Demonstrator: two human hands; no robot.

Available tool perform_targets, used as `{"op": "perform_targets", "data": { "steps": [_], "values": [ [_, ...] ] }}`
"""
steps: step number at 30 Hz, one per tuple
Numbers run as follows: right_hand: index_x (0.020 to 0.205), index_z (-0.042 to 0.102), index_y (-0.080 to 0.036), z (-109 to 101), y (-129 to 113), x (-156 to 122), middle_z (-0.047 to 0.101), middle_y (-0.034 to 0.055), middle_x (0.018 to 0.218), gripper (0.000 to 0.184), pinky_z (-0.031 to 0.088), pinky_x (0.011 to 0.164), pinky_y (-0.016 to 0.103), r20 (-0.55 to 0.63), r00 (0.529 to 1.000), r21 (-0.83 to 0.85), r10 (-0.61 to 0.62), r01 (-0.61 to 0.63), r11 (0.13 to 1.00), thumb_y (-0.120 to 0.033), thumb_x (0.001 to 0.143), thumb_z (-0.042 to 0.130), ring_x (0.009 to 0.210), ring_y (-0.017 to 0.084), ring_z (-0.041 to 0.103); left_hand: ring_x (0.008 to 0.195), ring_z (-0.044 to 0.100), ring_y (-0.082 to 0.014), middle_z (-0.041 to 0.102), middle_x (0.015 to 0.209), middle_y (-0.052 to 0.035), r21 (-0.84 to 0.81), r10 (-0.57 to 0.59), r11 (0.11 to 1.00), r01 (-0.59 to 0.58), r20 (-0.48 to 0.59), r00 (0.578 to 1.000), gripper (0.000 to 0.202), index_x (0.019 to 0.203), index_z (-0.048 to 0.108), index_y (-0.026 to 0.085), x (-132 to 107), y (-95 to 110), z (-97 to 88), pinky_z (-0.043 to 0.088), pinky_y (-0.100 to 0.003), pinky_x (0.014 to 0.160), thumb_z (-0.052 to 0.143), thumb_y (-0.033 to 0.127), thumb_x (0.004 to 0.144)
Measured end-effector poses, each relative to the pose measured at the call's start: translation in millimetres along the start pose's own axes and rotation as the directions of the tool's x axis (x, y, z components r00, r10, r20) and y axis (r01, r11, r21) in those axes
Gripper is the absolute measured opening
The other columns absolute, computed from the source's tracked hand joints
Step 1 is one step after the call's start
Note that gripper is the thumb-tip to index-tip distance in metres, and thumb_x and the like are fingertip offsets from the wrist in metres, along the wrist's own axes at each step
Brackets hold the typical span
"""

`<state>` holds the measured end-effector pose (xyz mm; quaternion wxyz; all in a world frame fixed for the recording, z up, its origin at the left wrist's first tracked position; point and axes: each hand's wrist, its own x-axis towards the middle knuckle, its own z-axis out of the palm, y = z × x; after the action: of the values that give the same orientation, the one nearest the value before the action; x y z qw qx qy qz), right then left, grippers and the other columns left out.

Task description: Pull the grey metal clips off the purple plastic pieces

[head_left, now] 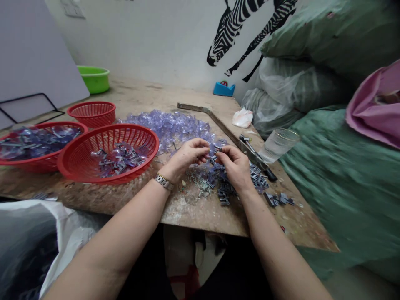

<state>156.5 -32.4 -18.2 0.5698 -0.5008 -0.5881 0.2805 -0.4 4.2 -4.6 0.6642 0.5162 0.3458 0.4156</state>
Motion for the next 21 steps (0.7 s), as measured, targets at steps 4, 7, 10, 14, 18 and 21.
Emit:
{"op": "perform_targets", "data": {
  "steps": [4, 7, 10, 14, 18, 21],
  "values": [
    [0.069, 0.059, -0.02, 1.4, -0.9, -0.7, 0.057, -0.0037, 0.062, 0.016, 0.047, 0.06, 0.026, -0.001, 1.0, 0.023, 0.006, -0.006, 1.0, -0.035, 0.071, 0.066, 0.059, 0.013, 0.057, 0.044, 0.055, -0.0051, 0.061, 0.058, 0.0045, 0.049, 0.007, 0.999, -0.005, -0.055, 0.998, 0.013, 0.083, 0.048, 0.017, 1.0, -2.8, 3.2, 0.038, -0.014, 0.045, 0.06, 0.013, 0.083],
    [0.069, 0.06, -0.02, 1.5, -1.4, -1.1, 0.058, -0.0038, 0.061, 0.016, 0.046, 0.059, 0.026, 0.009, 1.0, 0.012, -0.003, 0.003, 1.0, -0.035, 0.072, 0.066, 0.058, 0.013, 0.057, 0.046, 0.056, -0.005, 0.059, 0.059, 0.0054, 0.073, 0.052, 0.996, -0.047, -0.061, 0.997, 0.015, 0.079, 0.046, 0.017, 0.8, -4.0, 5.0, 0.039, -0.014, 0.046, 0.06, 0.013, 0.083],
    [0.07, 0.06, -0.02, 1.1, -2.3, -1.0, 0.06, -0.0034, 0.061, 0.016, 0.046, 0.059, 0.026, 0.017, 1.0, 0.019, -0.002, 0.002, 1.0, -0.035, 0.073, 0.065, 0.058, 0.013, 0.057, 0.05, 0.058, -0.0049, 0.057, 0.063, 0.0047, 0.079, 0.051, 0.996, -0.05, -0.006, 0.999, 0.013, 0.076, 0.049, 0.016, -1.1, -3.1, 6.6, 0.043, -0.015, 0.049, 0.058, 0.013, 0.084],
    [0.071, 0.06, -0.02, 0.5, -3.2, 0.0, 0.061, -0.0032, 0.062, 0.017, 0.046, 0.059, 0.026, 0.0, 1.0, 0.041, 0.003, -0.003, 0.999, -0.035, 0.072, 0.066, 0.058, 0.013, 0.059, 0.056, 0.061, -0.0066, 0.06, 0.075, 0.0014, 0.01, 0.027, 1.0, -0.028, 0.092, 0.995, 0.01, 0.08, 0.051, 0.015, -2.5, -1.5, 6.6, 0.048, -0.018, 0.051, 0.057, 0.018, 0.087],
    [0.072, 0.06, -0.02, -0.9, -4.9, 0.7, 0.06, -0.0037, 0.062, 0.017, 0.047, 0.058, 0.026, -0.02, 1.0, 0.079, 0.01, -0.008, 0.997, -0.036, 0.072, 0.065, 0.058, 0.012, 0.058, 0.066, 0.065, -0.0098, 0.06, 0.078, -0.0003, -0.061, 0.024, 0.998, -0.014, 0.171, 0.985, 0.009, 0.085, 0.052, 0.015, -2.0, 0.0, 3.5, 0.052, -0.02, 0.057, 0.057, 0.022, 0.087],
    [0.073, 0.061, -0.02, -1.9, -6.5, 0.8, 0.061, -0.0032, 0.064, 0.017, 0.049, 0.058, 0.026, -0.027, 1.0, 0.1, 0.013, -0.01, 0.995, -0.037, 0.073, 0.065, 0.058, 0.012, 0.058, 0.07, 0.066, -0.0112, 0.061, 0.083, -0.0025, -0.101, 0.041, 0.995, -0.019, 0.213, 0.976, 0.013, 0.087, 0.054, 0.014, -1.1, 0.2, 1.8, 0.054, -0.022, 0.059, 0.056, 0.027, 0.088]
  ]
}}
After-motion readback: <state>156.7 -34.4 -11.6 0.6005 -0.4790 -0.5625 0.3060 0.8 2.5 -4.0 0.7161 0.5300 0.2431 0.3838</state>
